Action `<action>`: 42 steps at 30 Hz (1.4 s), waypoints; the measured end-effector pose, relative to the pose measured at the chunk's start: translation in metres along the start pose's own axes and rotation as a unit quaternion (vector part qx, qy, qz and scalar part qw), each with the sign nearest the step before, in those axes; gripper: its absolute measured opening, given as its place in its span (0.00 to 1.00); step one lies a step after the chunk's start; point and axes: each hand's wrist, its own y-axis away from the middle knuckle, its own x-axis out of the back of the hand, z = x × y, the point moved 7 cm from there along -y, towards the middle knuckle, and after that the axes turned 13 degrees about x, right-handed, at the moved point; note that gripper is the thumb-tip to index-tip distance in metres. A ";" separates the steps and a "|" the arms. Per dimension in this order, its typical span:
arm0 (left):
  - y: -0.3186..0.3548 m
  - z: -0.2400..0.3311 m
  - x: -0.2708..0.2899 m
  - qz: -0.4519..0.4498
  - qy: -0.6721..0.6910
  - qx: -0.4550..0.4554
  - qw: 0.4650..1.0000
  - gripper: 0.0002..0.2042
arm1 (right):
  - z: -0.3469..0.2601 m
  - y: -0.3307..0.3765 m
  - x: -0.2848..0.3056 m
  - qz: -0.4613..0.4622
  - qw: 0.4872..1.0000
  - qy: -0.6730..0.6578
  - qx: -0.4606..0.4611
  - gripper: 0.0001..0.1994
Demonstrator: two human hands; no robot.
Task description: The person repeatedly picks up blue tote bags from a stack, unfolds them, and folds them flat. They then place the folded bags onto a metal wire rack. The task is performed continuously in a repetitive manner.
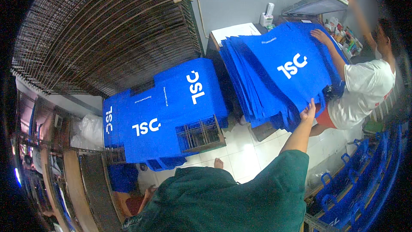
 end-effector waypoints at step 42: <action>0.221 0.650 0.072 -0.391 0.270 -0.468 0.745 0.34 | -0.286 0.593 -0.370 -0.626 0.104 0.634 0.441 0.37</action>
